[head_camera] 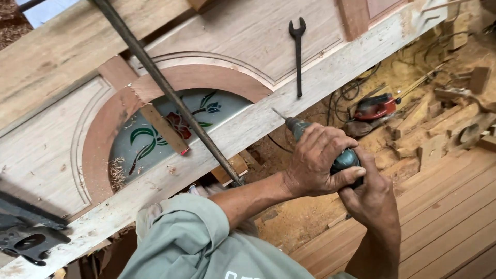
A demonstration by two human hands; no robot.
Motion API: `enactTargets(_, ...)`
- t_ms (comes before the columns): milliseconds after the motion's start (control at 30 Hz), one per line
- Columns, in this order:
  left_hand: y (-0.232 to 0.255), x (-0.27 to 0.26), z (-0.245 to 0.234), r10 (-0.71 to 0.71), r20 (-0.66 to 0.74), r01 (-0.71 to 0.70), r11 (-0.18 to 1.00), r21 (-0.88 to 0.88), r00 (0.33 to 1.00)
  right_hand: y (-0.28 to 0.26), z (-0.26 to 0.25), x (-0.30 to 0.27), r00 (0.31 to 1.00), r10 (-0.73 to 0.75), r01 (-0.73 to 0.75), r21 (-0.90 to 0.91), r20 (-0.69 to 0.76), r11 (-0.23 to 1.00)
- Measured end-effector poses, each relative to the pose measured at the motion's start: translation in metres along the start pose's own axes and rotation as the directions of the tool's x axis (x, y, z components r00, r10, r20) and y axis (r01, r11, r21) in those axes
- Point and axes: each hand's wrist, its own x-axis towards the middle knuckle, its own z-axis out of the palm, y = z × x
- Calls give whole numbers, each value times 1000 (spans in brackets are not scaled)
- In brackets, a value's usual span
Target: Assembling a wooden door by drilling holes and hammering parts together in a workshop.
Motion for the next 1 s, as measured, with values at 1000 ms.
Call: enactTargets(1000, -37, 2, 30, -134, -12, 133, 989, -61, 991, 15, 9, 38, 980, -157, 184, 253, -125, 950)
